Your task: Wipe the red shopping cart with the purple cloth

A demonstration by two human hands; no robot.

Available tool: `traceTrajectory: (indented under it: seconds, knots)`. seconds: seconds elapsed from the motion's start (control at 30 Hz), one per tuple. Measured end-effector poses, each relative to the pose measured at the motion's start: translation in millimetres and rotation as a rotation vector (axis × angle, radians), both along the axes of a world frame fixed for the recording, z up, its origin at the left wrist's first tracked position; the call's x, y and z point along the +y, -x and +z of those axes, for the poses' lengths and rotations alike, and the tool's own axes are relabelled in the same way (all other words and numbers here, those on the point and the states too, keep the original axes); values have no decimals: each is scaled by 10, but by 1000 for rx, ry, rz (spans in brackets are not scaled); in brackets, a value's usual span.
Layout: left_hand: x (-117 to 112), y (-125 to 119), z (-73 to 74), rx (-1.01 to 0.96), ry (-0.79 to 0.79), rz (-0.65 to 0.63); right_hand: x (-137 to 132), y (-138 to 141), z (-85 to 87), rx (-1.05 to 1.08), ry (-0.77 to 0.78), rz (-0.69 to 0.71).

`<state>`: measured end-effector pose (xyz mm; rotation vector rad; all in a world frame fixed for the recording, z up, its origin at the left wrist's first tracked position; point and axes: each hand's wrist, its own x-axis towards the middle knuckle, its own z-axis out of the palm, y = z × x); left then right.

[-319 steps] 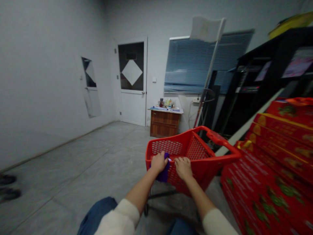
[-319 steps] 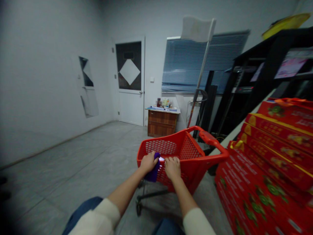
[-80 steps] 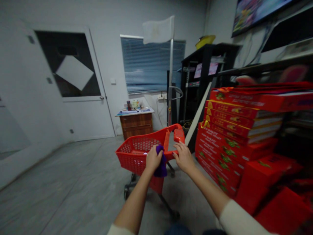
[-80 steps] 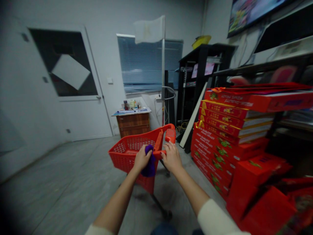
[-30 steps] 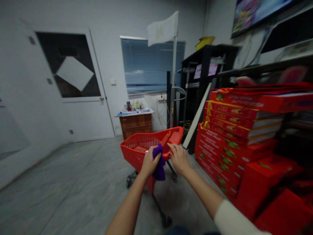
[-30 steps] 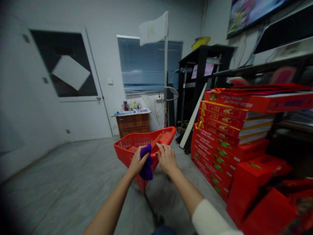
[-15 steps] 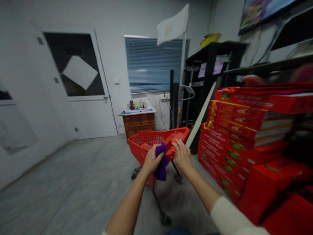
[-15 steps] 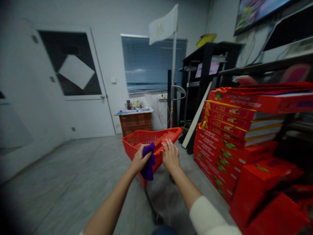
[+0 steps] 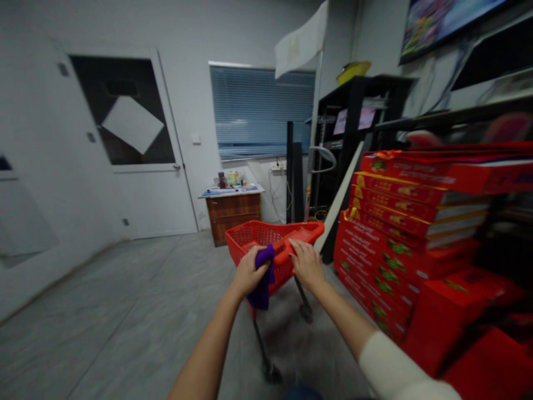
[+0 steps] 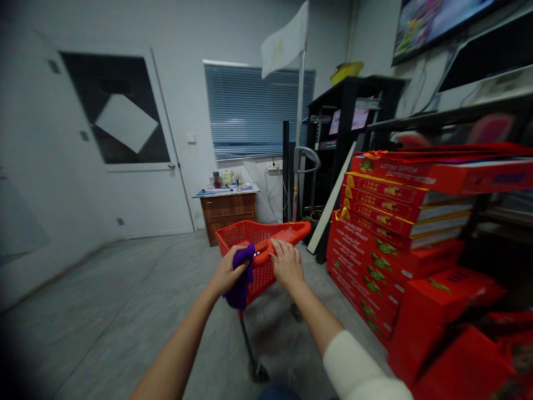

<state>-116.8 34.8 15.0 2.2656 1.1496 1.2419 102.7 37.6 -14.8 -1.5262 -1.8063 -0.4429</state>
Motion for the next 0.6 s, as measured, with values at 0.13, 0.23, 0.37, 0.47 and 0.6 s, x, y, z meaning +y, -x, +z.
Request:
traceTrajectory:
  seconds: [0.13,0.23,0.37,0.47,0.6]
  knots:
    - [41,91,-23,-68,-5,107,100,-94,-26,44,29,-92]
    - [-42,-102,39,49,-36,328,105,41,-127,80,-2,-131]
    - [-169,-420,172,322,-91,426,41,173,-138,90,-26,-159]
    - [-200,-405,233,400,-114,362,45,63,-51,53,-18,-90]
    - [-192,-152,220,384,-63,421,135,-113,23,3,-10,40]
